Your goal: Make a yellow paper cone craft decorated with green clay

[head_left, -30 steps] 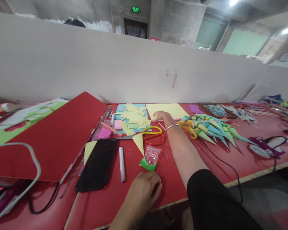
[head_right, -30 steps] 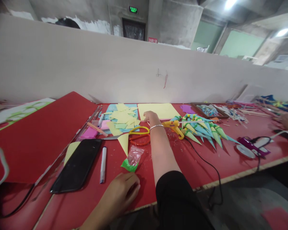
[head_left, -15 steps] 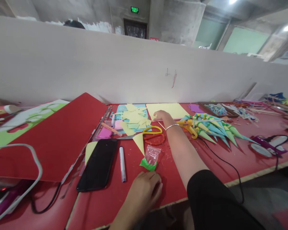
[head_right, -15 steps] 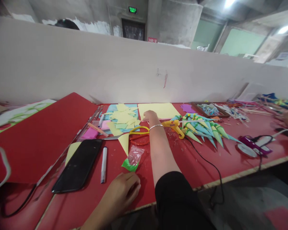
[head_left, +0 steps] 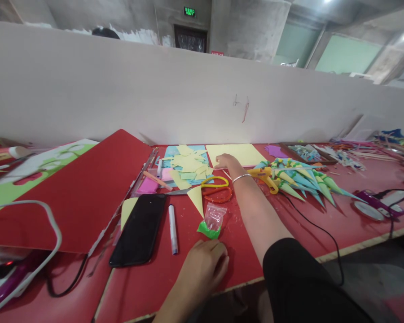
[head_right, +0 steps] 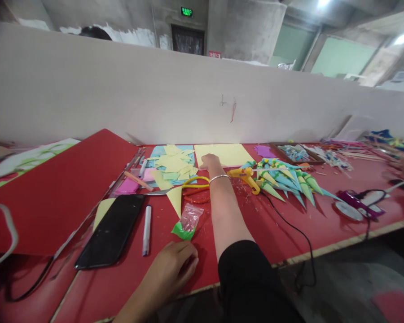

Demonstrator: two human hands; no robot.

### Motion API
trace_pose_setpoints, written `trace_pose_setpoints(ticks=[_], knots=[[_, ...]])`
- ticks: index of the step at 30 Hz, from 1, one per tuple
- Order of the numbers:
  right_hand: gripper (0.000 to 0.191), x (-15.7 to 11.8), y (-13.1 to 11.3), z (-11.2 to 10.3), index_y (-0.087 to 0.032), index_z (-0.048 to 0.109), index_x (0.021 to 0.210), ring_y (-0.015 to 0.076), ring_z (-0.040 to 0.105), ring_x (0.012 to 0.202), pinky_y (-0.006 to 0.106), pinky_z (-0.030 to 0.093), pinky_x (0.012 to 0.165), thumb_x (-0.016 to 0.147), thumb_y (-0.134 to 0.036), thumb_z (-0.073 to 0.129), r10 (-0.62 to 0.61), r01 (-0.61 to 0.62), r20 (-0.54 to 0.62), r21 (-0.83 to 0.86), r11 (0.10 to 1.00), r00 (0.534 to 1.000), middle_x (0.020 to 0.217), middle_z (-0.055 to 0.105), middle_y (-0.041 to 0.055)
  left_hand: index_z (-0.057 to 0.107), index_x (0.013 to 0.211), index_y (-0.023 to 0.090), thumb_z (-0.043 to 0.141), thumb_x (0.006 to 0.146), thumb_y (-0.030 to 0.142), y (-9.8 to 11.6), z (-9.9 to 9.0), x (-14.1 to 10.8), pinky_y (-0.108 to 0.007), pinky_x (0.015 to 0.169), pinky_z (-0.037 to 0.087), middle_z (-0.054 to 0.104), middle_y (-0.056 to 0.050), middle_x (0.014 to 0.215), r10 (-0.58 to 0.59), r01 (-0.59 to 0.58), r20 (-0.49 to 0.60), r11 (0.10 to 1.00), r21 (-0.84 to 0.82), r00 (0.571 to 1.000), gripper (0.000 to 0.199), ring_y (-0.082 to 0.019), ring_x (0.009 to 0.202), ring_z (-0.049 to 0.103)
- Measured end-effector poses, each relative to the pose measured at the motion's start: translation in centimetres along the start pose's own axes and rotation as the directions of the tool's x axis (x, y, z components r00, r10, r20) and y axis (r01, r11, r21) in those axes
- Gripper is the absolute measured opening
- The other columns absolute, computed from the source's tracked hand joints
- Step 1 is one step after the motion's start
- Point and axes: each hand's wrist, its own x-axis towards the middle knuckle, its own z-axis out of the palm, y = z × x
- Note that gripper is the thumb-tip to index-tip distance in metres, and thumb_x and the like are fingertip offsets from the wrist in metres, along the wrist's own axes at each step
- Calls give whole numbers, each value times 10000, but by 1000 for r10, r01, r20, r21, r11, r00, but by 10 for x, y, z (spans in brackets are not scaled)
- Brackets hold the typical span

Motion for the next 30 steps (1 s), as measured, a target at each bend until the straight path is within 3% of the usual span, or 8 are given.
trace_pose_setpoints(ticks=[9, 17, 21, 25, 27, 30], knots=[[284, -1, 1, 6, -161, 503, 1098, 175, 552, 936, 378, 473, 784, 850, -298, 481, -9, 8, -52, -31, 999, 999, 1108, 533, 71, 525, 710, 174, 440, 779, 143, 0, -1, 1, -248, 592, 365, 605, -14, 700, 8, -8, -2, 1000, 18, 1000, 115, -147, 634, 538], [304, 5, -4, 5, -132, 502, 1096, 178, 557, 926, 373, 476, 777, 842, -297, 496, 153, -147, -173, 48, 988, 973, 1094, 537, 85, 539, 712, 171, 435, 782, 131, -1, 0, 1, -241, 587, 369, 618, -20, 705, 11, -10, -9, 999, 37, 1000, 131, -144, 625, 545], [286, -3, -1, -14, -147, 507, 1088, 170, 559, 915, 369, 480, 770, 848, -300, 486, 261, -228, -305, 137, 964, 916, 1090, 541, 74, 544, 728, 169, 436, 783, 125, 0, -2, 2, -238, 594, 386, 619, -21, 722, -9, 8, 7, 999, 36, 1000, 129, -145, 637, 549], [282, -23, 0, -51, -158, 474, 1128, 167, 566, 885, 351, 475, 746, 879, -279, 422, 309, -229, -468, 221, 948, 828, 1045, 562, 72, 576, 800, 181, 419, 795, 128, 1, -5, 3, -242, 627, 422, 602, -30, 789, -15, 16, -17, 999, 49, 1000, 166, -145, 678, 556], [308, -40, -1, -72, -172, 443, 1170, 189, 567, 899, 311, 447, 728, 915, -185, 271, 299, -193, -541, 245, 950, 786, 1000, 593, 96, 595, 893, 217, 420, 796, 126, 1, -7, 4, -256, 680, 444, 591, -37, 917, 10, -8, -42, 999, 49, 999, 219, -147, 745, 568], [368, -80, -3, -94, -180, 392, 1218, 199, 534, 978, 287, 408, 767, 920, -172, 176, 234, -101, -654, 235, 967, 719, 1083, 572, 100, 590, 1010, 280, 423, 793, 127, 1, -6, 5, -319, 778, 455, 514, -50, 1159, 9, -3, -80, 997, 82, 997, 313, -175, 888, 573]])
